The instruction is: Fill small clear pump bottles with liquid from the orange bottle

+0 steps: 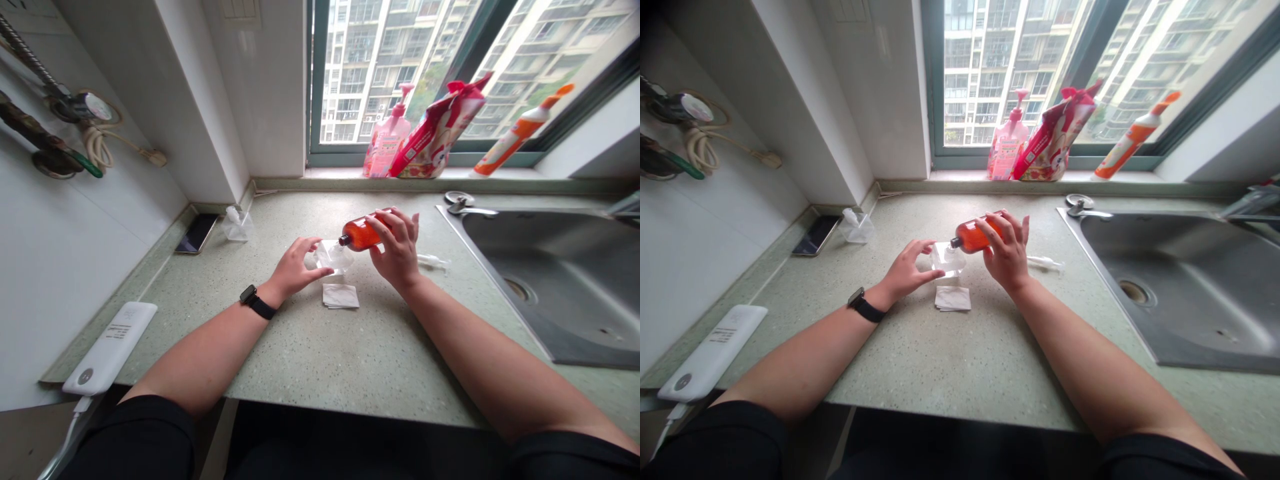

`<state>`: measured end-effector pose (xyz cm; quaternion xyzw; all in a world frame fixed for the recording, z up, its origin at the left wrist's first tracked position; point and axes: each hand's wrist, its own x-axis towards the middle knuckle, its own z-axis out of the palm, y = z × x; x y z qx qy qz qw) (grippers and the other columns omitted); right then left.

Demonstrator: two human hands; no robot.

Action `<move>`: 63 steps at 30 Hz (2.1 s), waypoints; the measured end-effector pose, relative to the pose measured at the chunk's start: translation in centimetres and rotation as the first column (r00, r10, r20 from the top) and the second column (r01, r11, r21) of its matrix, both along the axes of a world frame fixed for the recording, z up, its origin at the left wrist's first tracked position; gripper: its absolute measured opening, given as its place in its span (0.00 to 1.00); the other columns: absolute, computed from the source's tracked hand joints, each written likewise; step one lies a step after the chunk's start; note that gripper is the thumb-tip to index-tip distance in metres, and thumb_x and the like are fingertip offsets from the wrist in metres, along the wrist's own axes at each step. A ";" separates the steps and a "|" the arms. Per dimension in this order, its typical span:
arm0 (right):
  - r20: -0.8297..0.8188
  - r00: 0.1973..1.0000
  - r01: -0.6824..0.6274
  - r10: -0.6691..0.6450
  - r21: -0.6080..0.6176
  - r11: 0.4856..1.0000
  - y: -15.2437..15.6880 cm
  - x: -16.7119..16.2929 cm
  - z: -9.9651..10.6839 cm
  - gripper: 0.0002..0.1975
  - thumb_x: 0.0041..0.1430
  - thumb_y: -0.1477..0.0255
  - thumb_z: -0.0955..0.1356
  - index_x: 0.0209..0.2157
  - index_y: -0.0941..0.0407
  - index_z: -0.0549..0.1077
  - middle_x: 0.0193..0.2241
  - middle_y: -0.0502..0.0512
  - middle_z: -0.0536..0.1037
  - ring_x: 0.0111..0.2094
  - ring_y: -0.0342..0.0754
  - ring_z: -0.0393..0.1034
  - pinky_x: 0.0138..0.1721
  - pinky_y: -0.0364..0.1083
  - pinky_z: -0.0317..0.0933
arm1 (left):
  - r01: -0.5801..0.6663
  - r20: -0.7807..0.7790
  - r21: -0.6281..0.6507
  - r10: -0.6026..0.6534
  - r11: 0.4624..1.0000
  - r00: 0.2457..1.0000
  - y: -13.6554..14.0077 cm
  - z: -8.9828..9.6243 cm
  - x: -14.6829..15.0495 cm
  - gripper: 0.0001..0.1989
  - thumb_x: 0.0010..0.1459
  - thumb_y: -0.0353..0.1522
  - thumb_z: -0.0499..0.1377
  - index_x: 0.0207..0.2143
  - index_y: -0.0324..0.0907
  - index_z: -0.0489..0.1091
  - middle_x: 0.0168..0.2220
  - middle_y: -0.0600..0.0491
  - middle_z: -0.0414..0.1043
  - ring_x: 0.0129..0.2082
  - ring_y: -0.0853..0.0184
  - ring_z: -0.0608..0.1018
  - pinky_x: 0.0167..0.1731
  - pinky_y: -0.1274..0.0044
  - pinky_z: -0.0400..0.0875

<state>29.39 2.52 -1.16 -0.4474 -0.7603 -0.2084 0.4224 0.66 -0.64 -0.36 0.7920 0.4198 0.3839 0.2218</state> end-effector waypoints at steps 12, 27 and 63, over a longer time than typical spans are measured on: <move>0.013 1.000 0.022 -0.021 -0.036 0.999 -0.2 0.0 0.1 0.44 0.60 0.82 0.68 0.73 0.37 0.60 0.64 0.56 0.73 0.71 0.67 0.61 0.75 0.79 0.41 | -0.006 -0.016 -0.024 0.006 1.000 1.000 -0.1 0.2 0.0 0.36 0.59 0.50 0.73 0.64 0.47 0.69 0.53 0.47 0.75 0.52 0.54 0.80 0.54 0.60 0.78; 0.028 0.999 0.038 -0.037 -0.021 0.999 -0.2 -0.1 0.2 0.45 0.59 0.83 0.68 0.72 0.37 0.59 0.64 0.56 0.73 0.71 0.67 0.61 0.75 0.78 0.42 | 0.000 -0.007 -0.038 -0.001 0.999 1.000 0.1 0.1 -0.1 0.36 0.59 0.50 0.74 0.63 0.47 0.69 0.53 0.47 0.75 0.52 0.55 0.80 0.56 0.59 0.78; -0.005 1.000 0.022 -0.022 -0.003 1.000 -0.2 -0.2 0.2 0.41 0.60 0.83 0.68 0.70 0.38 0.65 0.64 0.54 0.75 0.71 0.63 0.62 0.76 0.76 0.42 | -0.005 0.024 -0.053 0.007 0.999 1.000 0.0 0.1 -0.1 0.36 0.58 0.49 0.75 0.63 0.47 0.70 0.52 0.47 0.75 0.53 0.54 0.80 0.56 0.58 0.78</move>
